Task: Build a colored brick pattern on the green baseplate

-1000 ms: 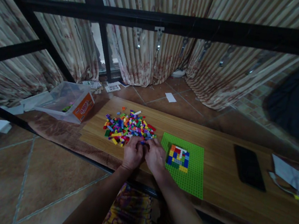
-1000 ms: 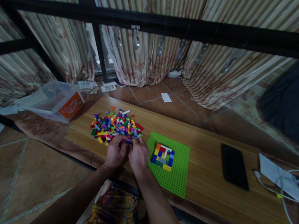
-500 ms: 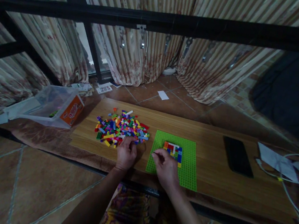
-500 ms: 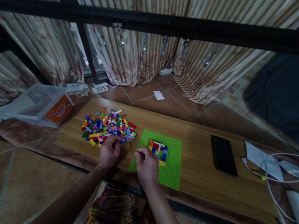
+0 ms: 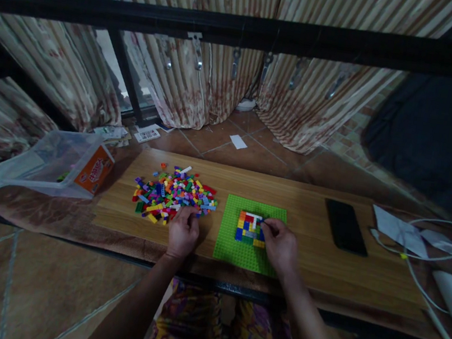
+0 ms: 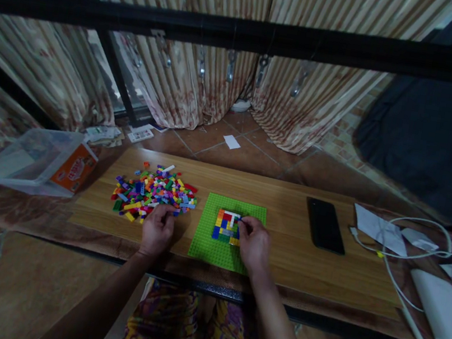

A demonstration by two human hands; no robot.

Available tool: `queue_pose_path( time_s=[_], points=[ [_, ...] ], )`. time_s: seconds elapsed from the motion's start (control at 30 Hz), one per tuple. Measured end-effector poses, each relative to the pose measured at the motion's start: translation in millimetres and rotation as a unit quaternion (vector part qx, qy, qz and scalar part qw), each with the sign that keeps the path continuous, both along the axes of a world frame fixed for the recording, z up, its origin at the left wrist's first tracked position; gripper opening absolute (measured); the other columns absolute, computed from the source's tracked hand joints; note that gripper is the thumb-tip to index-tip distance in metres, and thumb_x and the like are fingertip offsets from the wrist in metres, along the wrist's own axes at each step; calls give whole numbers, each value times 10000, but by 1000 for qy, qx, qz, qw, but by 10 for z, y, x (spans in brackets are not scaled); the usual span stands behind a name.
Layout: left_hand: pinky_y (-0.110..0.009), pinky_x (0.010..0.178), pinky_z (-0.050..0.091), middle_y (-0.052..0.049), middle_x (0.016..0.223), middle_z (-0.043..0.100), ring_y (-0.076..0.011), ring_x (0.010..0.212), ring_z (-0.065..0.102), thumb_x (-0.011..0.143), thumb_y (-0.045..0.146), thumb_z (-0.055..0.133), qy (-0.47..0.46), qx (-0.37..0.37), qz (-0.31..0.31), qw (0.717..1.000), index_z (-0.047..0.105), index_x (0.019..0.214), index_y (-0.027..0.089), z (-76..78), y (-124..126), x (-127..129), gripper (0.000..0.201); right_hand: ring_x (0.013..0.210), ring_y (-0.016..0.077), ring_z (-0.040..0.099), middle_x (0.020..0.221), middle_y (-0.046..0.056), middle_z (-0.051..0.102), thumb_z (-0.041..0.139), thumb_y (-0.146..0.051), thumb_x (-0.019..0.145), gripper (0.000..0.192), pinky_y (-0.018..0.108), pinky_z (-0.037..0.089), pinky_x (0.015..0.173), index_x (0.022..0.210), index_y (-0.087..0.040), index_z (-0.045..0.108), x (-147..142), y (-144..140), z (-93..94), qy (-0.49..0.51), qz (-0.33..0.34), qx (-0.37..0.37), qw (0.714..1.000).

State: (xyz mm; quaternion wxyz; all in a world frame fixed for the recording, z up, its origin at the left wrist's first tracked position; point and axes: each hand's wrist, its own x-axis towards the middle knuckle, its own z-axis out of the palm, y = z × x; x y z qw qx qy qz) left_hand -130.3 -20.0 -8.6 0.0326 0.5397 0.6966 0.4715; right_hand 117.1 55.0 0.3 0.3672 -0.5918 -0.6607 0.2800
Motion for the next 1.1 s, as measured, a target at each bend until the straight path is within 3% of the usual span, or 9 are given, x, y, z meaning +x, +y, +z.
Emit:
queue_pose_path(
  time_s=[0.4, 0.73, 1.1],
  points=[
    [-294, 743, 485, -43, 802, 634, -184, 807, 613, 807, 119, 460, 2, -9, 3, 1000, 590, 839, 193, 20, 4, 10, 153, 745, 208, 635, 847, 77, 704, 532, -387, 808, 251, 346, 484, 727, 820, -189, 687, -83, 106, 4, -59, 25, 43, 997],
    [-297, 751, 492, -41, 805, 639, -184, 804, 618, 787, 106, 464, 6, -7, 4, 1000, 590, 832, 198, 29, 10, 15, 162, 807, 228, 672, 876, 95, 732, 595, -419, 763, 288, 379, 522, 779, 883, -179, 697, 17, 62, -87, 83, -21, -1, 996],
    [-292, 736, 489, -41, 797, 638, -180, 787, 615, 795, 114, 464, 8, -1, 0, 1000, 589, 823, 195, 25, 13, 12, 151, 690, 201, 648, 752, 60, 722, 614, -404, 717, 232, 330, 499, 677, 754, -190, 694, -15, 163, -66, 96, -38, -44, 994]
  ],
)
